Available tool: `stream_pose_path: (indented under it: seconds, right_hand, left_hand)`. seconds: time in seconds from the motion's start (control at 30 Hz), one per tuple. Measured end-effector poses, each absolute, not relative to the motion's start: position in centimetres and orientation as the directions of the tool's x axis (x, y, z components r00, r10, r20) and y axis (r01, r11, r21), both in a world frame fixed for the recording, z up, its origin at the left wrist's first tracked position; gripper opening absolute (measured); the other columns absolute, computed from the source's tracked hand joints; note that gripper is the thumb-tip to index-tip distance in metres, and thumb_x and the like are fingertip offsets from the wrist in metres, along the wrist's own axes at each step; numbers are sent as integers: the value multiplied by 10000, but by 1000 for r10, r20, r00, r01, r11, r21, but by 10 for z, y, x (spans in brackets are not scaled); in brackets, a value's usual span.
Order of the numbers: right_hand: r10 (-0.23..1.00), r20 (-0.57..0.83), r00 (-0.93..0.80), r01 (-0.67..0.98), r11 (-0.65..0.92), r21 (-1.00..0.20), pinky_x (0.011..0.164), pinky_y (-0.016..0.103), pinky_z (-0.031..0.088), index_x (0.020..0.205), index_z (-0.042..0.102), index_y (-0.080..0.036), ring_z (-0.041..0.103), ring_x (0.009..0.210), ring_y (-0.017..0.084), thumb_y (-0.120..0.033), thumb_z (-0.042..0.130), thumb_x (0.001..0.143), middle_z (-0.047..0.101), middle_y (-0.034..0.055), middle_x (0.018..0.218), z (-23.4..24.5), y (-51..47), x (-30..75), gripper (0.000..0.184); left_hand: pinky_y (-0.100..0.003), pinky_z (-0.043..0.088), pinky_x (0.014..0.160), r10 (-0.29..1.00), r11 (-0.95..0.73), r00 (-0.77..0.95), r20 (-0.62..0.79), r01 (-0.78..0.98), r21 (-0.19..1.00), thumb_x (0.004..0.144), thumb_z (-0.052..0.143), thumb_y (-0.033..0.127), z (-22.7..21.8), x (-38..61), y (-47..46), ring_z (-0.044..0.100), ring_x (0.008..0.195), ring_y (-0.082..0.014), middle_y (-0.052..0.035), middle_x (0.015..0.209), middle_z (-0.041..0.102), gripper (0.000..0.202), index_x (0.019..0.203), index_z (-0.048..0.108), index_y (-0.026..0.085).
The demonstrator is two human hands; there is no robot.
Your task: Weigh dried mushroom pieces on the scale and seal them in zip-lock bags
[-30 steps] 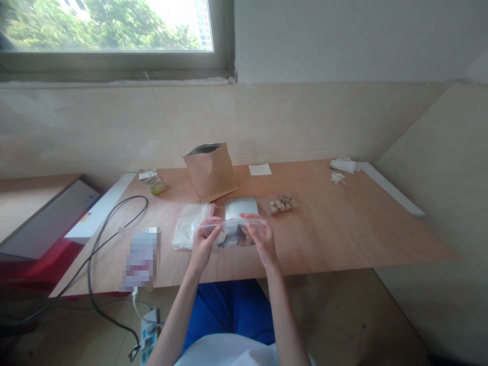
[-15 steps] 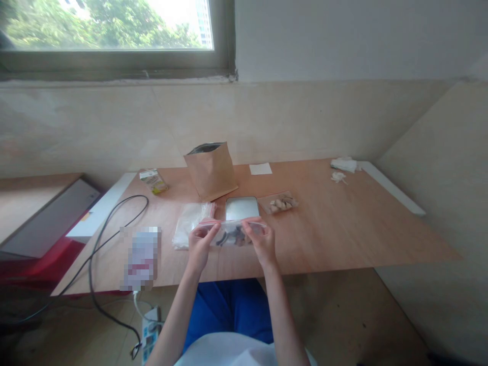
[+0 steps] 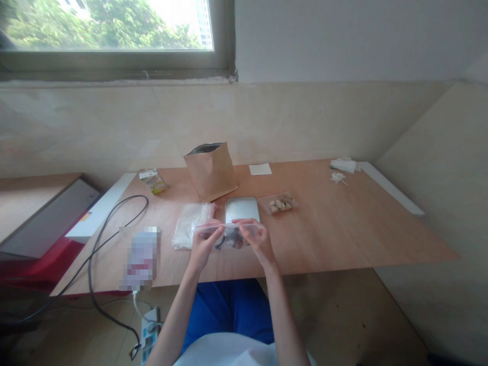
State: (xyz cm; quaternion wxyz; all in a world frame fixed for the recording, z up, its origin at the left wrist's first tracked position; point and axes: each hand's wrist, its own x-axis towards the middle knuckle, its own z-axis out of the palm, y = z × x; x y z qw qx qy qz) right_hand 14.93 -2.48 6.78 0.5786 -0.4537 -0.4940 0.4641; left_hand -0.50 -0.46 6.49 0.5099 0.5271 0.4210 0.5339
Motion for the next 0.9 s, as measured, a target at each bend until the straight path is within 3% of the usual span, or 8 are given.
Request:
stream_pose_path:
  seconds: [0.17,0.33,0.5,0.77,0.9]
  right_hand:
    - [977,185,105,-50,191,-980,742,287,508,786,688,-199,650,828,183,-374,653,740,705,49,901,64,-23,147,184]
    - [958,178,227,52,170,-984,574,255,488,734,685,-193,607,625,151,-384,663,723,668,19,720,62,-23,144,192]
    - [899,303,317,165,263,-951,754,319,480,670,680,-205,600,737,177,-348,661,728,650,16,678,70,-24,141,155]
    - [922,259,289,75,248,-966,687,283,500,745,678,-209,622,746,172,-338,653,739,671,30,774,77,-26,140,132]
    - [937,247,246,37,246,-969,721,293,516,792,680,-206,640,797,179,-326,637,759,681,45,844,76,-28,141,132]
  left_hand:
    - [-244,439,668,984,-164,60,169,-92,982,726,662,338,66,-5,-5,582,730,-144,-30,749,621,178,698,666,163]
    - [-261,438,676,985,-163,43,167,-80,983,712,672,341,68,-5,-7,581,728,-154,-35,740,623,178,686,678,165]
    - [-268,439,682,977,-209,28,210,-32,977,704,681,334,74,-5,-6,581,729,-156,-37,726,623,168,662,690,171]
    - [-251,459,649,974,-137,171,150,-85,987,714,674,341,76,-5,-6,606,759,-163,-46,808,658,178,794,696,183]
    - [-236,444,589,976,-150,149,161,-79,985,702,682,349,76,-2,-8,588,692,-146,-34,733,638,174,727,687,176]
